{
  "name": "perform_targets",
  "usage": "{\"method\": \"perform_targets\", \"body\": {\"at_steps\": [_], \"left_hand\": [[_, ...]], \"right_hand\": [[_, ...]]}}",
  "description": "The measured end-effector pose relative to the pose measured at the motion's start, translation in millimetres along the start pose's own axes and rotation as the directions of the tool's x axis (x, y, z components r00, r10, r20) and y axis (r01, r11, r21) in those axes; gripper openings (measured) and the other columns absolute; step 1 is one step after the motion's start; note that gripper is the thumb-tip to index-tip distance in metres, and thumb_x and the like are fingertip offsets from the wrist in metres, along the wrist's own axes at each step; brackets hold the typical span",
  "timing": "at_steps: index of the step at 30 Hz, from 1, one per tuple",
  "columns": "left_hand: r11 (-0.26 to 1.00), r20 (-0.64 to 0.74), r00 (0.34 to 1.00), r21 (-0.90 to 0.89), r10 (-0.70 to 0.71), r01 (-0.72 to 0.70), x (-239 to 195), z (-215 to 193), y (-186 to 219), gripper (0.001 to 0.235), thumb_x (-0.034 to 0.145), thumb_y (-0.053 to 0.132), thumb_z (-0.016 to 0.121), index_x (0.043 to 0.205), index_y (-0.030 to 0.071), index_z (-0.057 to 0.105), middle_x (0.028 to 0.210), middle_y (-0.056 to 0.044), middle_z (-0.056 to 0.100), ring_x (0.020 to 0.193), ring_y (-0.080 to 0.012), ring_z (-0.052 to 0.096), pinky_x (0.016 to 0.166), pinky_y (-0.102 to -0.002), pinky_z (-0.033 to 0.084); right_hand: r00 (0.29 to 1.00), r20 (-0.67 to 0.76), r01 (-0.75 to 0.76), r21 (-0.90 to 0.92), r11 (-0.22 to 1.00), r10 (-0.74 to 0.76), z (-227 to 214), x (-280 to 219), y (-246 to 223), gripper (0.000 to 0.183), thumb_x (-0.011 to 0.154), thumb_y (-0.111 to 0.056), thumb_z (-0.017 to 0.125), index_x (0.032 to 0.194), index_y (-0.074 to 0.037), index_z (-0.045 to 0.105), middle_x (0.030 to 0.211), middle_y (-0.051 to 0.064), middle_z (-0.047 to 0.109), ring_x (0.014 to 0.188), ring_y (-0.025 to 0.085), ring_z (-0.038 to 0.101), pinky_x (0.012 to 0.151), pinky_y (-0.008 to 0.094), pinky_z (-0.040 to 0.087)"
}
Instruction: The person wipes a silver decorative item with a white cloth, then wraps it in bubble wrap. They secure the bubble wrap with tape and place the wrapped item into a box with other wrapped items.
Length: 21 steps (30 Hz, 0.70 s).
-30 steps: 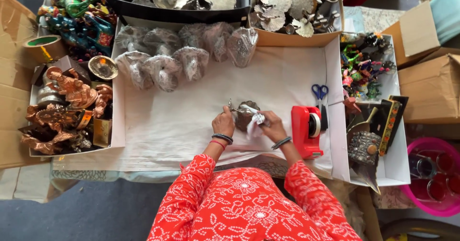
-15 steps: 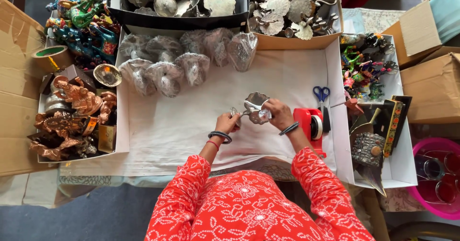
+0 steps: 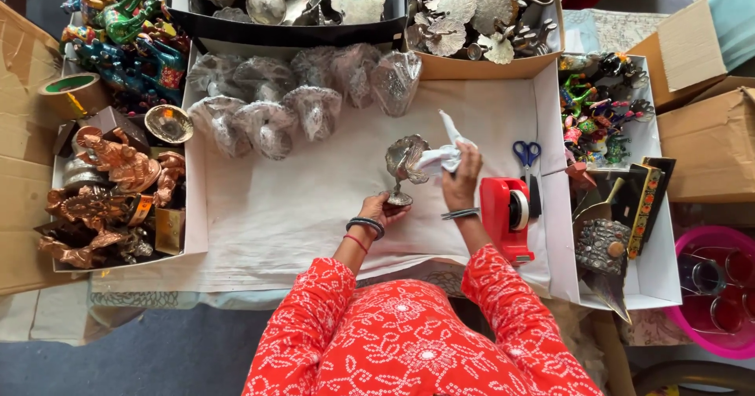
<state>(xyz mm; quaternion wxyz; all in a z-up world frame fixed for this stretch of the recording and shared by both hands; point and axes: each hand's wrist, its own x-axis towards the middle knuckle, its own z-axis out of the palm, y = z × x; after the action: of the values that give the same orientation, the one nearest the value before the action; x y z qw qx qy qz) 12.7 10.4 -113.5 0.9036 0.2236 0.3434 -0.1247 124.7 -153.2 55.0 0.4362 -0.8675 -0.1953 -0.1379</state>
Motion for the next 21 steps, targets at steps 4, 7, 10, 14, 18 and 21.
{"method": "perform_targets", "body": {"at_steps": [4, 7, 10, 14, 18, 21], "left_hand": [[0.998, -0.001, 0.999, -0.032, 0.045, -0.045, -2.1, 8.2, -3.9, 0.038, 0.106, 0.024, 0.046, 0.122, -0.009, 0.056, 0.107, -0.027, 0.073, 0.096, -0.0391, 0.075, 0.076, -0.044, 0.065], [0.993, 0.001, 0.994, -0.055, 0.109, -0.108, 5.3, 15.1, -5.0, 0.034, 0.104, 0.018, 0.049, 0.116, -0.012, 0.058, 0.103, -0.028, 0.073, 0.093, -0.04, 0.076, 0.074, -0.046, 0.066], [0.986, -0.092, 0.986, -0.081, 0.14, -0.148, 16.8, 21.1, -9.9, 0.032, 0.101, 0.018, 0.052, 0.112, -0.011, 0.059, 0.098, -0.027, 0.072, 0.085, -0.0398, 0.075, 0.069, -0.047, 0.066], [0.995, -0.177, 0.981, -0.042, 0.083, -0.092, 27.8, 34.2, -10.1, 0.032, 0.098, 0.018, 0.055, 0.108, -0.01, 0.063, 0.095, -0.024, 0.074, 0.08, -0.0362, 0.076, 0.068, -0.045, 0.065], [0.989, -0.229, 0.962, 0.043, 0.148, -0.142, 28.3, 50.9, -10.0, 0.032, 0.097, 0.022, 0.057, 0.103, -0.008, 0.066, 0.093, -0.02, 0.076, 0.076, -0.0319, 0.077, 0.066, -0.04, 0.064], [0.989, -0.25, 0.957, 0.067, 0.144, -0.132, 39.6, 45.2, -10.6, 0.03, 0.096, 0.022, 0.059, 0.1, -0.007, 0.065, 0.091, -0.021, 0.075, 0.076, -0.0331, 0.076, 0.065, -0.042, 0.063]], "right_hand": [[0.969, 0.113, 0.242, -0.301, 0.922, -0.218, 29.9, -15.3, 15.6, 0.063, 0.075, 0.005, 0.073, 0.137, -0.001, 0.06, 0.138, 0.018, 0.055, 0.134, 0.038, 0.045, 0.111, 0.051, 0.04], [0.919, 0.282, 0.377, -0.42, 0.826, -0.276, 43.6, -29.8, 22.9, 0.055, 0.078, 0.004, 0.068, 0.132, -0.007, 0.065, 0.141, 0.011, 0.06, 0.139, 0.032, 0.047, 0.111, 0.048, 0.04], [0.897, 0.399, 0.331, -0.323, 0.887, -0.19, 40.6, -44.1, 18.2, 0.053, 0.077, -0.002, 0.069, 0.13, -0.006, 0.064, 0.138, 0.01, 0.06, 0.137, 0.031, 0.048, 0.107, 0.047, 0.04], [0.875, 0.456, 0.285, -0.22, 0.933, -0.16, 42.8, -41.9, 42.2, 0.055, 0.073, 0.0, 0.067, 0.127, -0.005, 0.065, 0.134, 0.009, 0.062, 0.135, 0.03, 0.05, 0.109, 0.046, 0.041], [0.881, 0.459, 0.23, -0.203, 0.952, -0.115, 58.0, -18.9, 64.9, 0.051, 0.074, 0.002, 0.065, 0.124, -0.006, 0.067, 0.132, 0.008, 0.063, 0.13, 0.032, 0.052, 0.107, 0.045, 0.043], [0.908, 0.416, 0.161, -0.254, 0.954, -0.043, 69.4, -8.1, 74.3, 0.047, 0.079, 0.004, 0.061, 0.123, -0.01, 0.069, 0.133, 0.005, 0.064, 0.129, 0.03, 0.054, 0.105, 0.044, 0.045]]}}
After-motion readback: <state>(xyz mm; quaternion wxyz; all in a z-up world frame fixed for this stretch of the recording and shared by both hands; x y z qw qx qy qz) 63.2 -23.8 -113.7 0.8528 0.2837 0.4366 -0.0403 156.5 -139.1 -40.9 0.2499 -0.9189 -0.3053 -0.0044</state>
